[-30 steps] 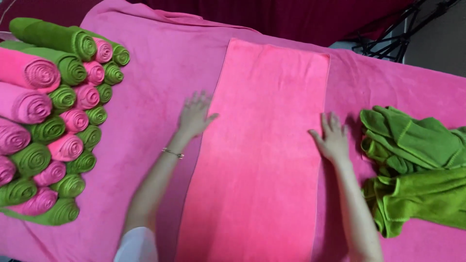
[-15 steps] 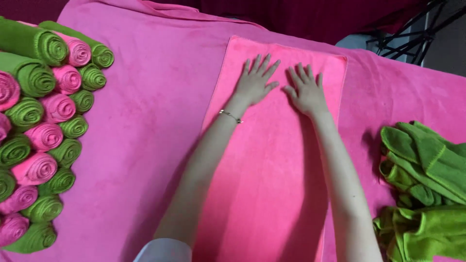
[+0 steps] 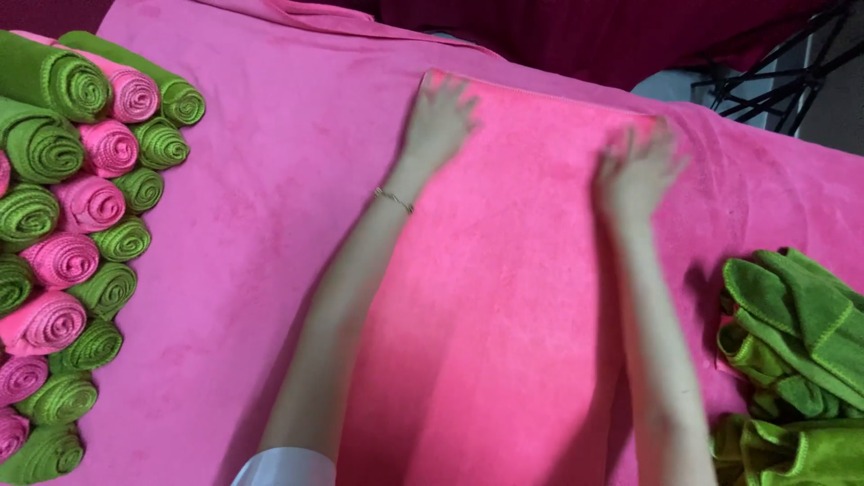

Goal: Folding and rolling towels into decorative shapes on a treatment table

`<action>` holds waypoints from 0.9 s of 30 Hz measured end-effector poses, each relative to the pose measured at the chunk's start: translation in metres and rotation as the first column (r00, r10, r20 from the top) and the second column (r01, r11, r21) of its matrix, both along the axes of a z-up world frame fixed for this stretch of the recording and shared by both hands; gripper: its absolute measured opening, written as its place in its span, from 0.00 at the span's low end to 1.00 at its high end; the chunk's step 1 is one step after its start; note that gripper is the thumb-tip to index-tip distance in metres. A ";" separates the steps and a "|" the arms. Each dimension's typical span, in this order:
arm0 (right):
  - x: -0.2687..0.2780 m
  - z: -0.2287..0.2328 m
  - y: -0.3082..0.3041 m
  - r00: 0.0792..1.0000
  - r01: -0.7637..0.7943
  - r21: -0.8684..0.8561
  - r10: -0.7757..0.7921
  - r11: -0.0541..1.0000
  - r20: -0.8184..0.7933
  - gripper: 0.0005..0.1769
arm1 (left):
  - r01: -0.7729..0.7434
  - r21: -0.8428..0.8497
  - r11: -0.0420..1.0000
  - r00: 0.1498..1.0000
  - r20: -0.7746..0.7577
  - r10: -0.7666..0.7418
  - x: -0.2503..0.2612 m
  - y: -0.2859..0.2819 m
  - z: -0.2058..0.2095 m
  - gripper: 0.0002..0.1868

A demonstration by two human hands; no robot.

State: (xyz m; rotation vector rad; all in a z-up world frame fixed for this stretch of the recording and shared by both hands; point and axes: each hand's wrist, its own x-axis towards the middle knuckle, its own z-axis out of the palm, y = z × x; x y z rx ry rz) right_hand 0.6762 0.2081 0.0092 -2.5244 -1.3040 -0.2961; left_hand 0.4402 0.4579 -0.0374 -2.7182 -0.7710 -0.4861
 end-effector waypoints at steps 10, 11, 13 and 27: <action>-0.061 0.000 -0.065 0.970 -0.133 -0.190 0.088 0.973 -0.227 0.44 | -0.076 -0.492 0.867 0.993 0.044 0.111 -0.080 -0.109 0.001 0.44; -0.049 -0.008 -0.083 0.985 -0.032 -0.194 -0.002 0.981 -0.173 0.43 | -0.168 -0.460 0.872 0.978 0.033 0.206 -0.100 -0.105 0.001 0.43; -0.049 -0.017 -0.105 0.989 0.071 -0.186 -0.094 0.980 -0.115 0.42 | -0.257 -0.424 0.868 0.954 0.032 0.298 -0.119 -0.119 0.010 0.42; -0.187 -0.004 -0.224 0.959 0.227 -0.169 -0.250 0.959 -0.133 0.51 | -0.317 -0.245 0.916 0.845 0.366 0.390 -0.192 -0.274 -0.009 0.51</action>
